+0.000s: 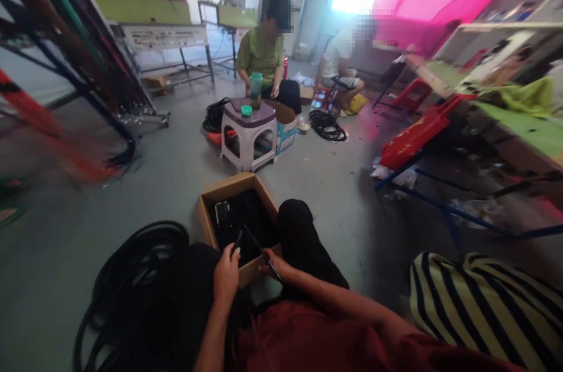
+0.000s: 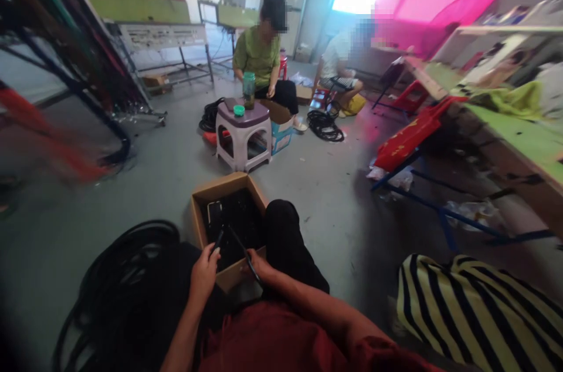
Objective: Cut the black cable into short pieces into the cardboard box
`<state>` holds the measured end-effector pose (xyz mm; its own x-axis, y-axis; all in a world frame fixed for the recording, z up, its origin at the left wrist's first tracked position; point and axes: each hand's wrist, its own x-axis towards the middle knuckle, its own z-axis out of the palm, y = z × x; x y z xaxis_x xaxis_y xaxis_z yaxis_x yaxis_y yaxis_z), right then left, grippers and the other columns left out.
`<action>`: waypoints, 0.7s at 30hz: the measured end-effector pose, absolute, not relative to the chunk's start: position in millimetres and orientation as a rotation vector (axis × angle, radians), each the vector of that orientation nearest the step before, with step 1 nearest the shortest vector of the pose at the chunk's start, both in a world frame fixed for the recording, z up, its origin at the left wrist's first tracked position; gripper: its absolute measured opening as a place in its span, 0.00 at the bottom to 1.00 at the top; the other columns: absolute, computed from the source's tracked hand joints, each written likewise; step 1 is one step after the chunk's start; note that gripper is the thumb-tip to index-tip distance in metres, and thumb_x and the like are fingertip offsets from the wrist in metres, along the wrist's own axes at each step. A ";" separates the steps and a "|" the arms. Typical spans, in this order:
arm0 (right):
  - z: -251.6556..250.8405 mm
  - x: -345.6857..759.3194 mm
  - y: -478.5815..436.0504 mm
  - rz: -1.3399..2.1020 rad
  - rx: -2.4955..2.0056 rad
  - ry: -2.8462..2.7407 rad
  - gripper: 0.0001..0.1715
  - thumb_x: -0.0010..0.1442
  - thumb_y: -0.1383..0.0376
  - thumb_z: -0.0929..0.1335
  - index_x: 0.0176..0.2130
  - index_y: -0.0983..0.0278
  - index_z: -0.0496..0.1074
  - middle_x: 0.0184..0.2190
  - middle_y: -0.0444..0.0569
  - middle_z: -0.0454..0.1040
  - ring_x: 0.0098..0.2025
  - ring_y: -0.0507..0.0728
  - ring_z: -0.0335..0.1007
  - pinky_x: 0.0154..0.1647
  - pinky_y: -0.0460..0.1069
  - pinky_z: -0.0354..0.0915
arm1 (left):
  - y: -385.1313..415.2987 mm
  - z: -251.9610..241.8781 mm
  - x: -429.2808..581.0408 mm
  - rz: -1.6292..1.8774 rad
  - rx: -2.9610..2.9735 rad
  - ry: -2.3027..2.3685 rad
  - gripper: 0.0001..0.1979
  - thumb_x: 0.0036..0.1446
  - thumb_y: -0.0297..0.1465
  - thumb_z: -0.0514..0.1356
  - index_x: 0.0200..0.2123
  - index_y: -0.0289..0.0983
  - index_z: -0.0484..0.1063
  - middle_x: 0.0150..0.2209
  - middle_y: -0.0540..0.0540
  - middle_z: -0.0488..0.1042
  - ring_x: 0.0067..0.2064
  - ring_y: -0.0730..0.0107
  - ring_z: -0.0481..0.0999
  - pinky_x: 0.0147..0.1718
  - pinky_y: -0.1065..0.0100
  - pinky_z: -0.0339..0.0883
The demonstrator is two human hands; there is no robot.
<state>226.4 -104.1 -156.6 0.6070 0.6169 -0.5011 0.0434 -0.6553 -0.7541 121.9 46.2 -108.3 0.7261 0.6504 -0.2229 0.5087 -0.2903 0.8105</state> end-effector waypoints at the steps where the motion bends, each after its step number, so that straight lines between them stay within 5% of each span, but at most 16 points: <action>1: -158.5 224.8 -103.0 1.031 -2.103 -0.531 0.30 0.46 0.68 0.70 0.50 0.64 0.65 0.28 0.42 0.67 0.31 0.53 0.63 0.33 0.48 0.64 | 45.4 -108.1 120.3 0.200 1.952 0.889 0.23 0.61 0.41 0.46 0.52 0.34 0.67 0.39 0.40 0.78 0.41 0.61 0.77 0.41 0.64 0.66; 5: -169.9 217.5 -109.4 1.089 -2.054 -0.576 0.31 0.50 0.65 0.68 0.54 0.65 0.62 0.34 0.45 0.69 0.36 0.54 0.64 0.39 0.49 0.63 | 45.1 -109.6 117.0 0.246 1.875 0.917 0.22 0.61 0.40 0.48 0.51 0.34 0.69 0.36 0.42 0.77 0.39 0.65 0.76 0.39 0.67 0.66; 11: -173.8 217.3 -132.7 1.111 -1.903 -0.655 0.35 0.53 0.56 0.67 0.56 0.65 0.57 0.41 0.50 0.69 0.40 0.55 0.66 0.43 0.51 0.63 | 23.9 -129.5 115.9 0.239 1.520 0.945 0.24 0.58 0.42 0.53 0.52 0.33 0.69 0.28 0.50 0.71 0.24 0.79 0.64 0.24 0.75 0.59; 21: -151.1 231.5 -159.0 1.142 -1.822 -0.667 0.30 0.56 0.52 0.66 0.53 0.64 0.59 0.42 0.52 0.73 0.42 0.57 0.69 0.47 0.54 0.63 | 6.1 -146.2 117.1 0.192 1.497 0.945 0.27 0.56 0.41 0.56 0.55 0.32 0.70 0.26 0.50 0.70 0.22 0.80 0.60 0.22 0.75 0.56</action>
